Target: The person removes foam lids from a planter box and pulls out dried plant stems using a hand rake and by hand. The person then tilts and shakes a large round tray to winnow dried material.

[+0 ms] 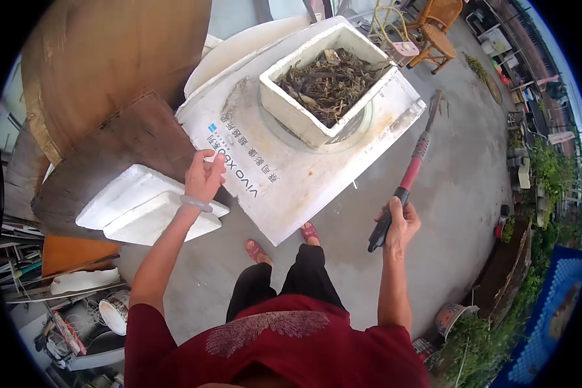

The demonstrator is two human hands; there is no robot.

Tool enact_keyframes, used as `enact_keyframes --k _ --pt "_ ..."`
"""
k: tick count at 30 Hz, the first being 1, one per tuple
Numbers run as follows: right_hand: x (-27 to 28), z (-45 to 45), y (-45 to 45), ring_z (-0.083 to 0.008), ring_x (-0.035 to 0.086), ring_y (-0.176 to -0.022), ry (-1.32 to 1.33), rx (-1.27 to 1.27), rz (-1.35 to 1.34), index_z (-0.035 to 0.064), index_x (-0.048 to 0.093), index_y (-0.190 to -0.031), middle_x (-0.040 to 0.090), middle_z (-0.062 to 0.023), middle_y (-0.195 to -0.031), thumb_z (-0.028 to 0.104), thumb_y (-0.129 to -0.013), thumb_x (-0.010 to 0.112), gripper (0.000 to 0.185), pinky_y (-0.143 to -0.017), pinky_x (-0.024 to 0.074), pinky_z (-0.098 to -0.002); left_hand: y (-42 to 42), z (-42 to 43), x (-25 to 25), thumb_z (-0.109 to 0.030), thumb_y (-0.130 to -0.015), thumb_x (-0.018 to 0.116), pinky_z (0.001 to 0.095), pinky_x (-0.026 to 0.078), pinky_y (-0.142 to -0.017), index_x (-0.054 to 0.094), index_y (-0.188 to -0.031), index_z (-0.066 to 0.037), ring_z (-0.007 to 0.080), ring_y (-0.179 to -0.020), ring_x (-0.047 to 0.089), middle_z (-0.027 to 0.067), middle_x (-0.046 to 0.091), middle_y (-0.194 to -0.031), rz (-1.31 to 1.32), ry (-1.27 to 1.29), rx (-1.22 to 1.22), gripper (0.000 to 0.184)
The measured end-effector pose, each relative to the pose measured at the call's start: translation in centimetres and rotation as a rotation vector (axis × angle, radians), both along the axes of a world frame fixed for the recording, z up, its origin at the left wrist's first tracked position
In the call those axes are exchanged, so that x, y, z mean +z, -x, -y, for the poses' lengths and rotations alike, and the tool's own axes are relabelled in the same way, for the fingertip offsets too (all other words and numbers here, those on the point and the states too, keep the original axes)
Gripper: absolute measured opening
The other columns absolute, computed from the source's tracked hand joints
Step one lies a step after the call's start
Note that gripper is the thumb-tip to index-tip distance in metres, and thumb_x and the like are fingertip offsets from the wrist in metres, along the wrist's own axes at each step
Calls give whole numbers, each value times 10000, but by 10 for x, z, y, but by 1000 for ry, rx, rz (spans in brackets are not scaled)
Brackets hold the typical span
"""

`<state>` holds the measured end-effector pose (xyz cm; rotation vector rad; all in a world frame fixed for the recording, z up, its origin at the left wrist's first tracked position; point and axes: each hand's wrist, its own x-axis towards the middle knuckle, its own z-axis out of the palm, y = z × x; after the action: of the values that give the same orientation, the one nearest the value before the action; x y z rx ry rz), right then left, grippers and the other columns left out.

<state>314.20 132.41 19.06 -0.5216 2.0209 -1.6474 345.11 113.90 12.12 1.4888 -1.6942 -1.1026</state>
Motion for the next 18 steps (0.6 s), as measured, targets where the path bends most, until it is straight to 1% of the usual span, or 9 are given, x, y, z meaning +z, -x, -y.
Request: enact_keyframes --k 1,2,3,6,9,12,13,17,18 --pt "-6 -1 9 -127 501 -432 -3 9 21 -9 531 -719 525 -64 -600 199 -780 575 222 -404 384 -235 33 2 22 -385 -827 533 242 457 -485 425 -1062 13 135 -556 582 127 606 -705 -108 -174 26 475" --pt "-11 -3 20 -127 502 -432 0 15 35 -11 530 -720 525 -64 -599 191 -780 577 215 -404 387 -235 60 9 32 -461 -796 533 273 478 -534 369 -1125 73 181 -558 602 114 584 -610 -121 -244 27 648" --pt "-16 -5 32 -127 502 -432 0 22 50 -12 529 -721 525 -64 -597 182 -779 578 209 -404 390 -235 87 14 42 -454 -775 557 300 503 -560 323 -1167 94 198 -598 605 168 597 -775 -126 -315 48 713" --pt "-19 -19 69 -126 509 -439 -26 18 80 -20 525 -740 529 -63 -600 158 -778 582 191 -409 404 -237 157 25 42 -429 -768 581 340 525 -645 294 -1203 65 261 -784 599 231 543 -964 -163 -476 93 718" --pt "-24 -42 116 -127 510 -441 -53 7 54 -22 525 -759 529 -59 -602 160 -782 584 193 -413 412 -242 208 37 30 -300 -756 590 413 516 -700 337 -1162 85 312 -848 580 251 509 -1020 -135 -576 194 615" --pt "-26 -63 158 -131 510 -440 -85 -34 5 -21 523 -758 528 -61 -604 166 -782 587 199 -416 411 -244 223 62 3 -168 -697 584 435 527 -621 357 -1110 115 321 -768 572 213 493 -935 -300 -789 233 549" --pt "-27 -69 168 -134 510 -440 -78 -48 11 -19 522 -759 525 -64 -609 172 -783 586 203 -418 407 -245 229 65 -1 -70 -682 525 470 525 -625 389 -1060 113 337 -775 575 212 491 -942 -402 -858 291 441" --pt "-34 -81 199 -131 498 -443 -54 -90 10 0 514 -750 521 -56 -625 182 -807 571 199 -413 382 -233 236 58 6 -18 -693 469 479 536 -628 398 -1038 107 362 -785 586 228 508 -931 -454 -763 407 374" --pt "-35 -81 205 -131 499 -443 -53 -92 12 -1 514 -746 520 -57 -623 182 -807 570 200 -413 384 -234 233 57 11 -18 -693 469 480 536 -633 391 -1042 110 365 -780 586 230 504 -938 -480 -761 378 380"
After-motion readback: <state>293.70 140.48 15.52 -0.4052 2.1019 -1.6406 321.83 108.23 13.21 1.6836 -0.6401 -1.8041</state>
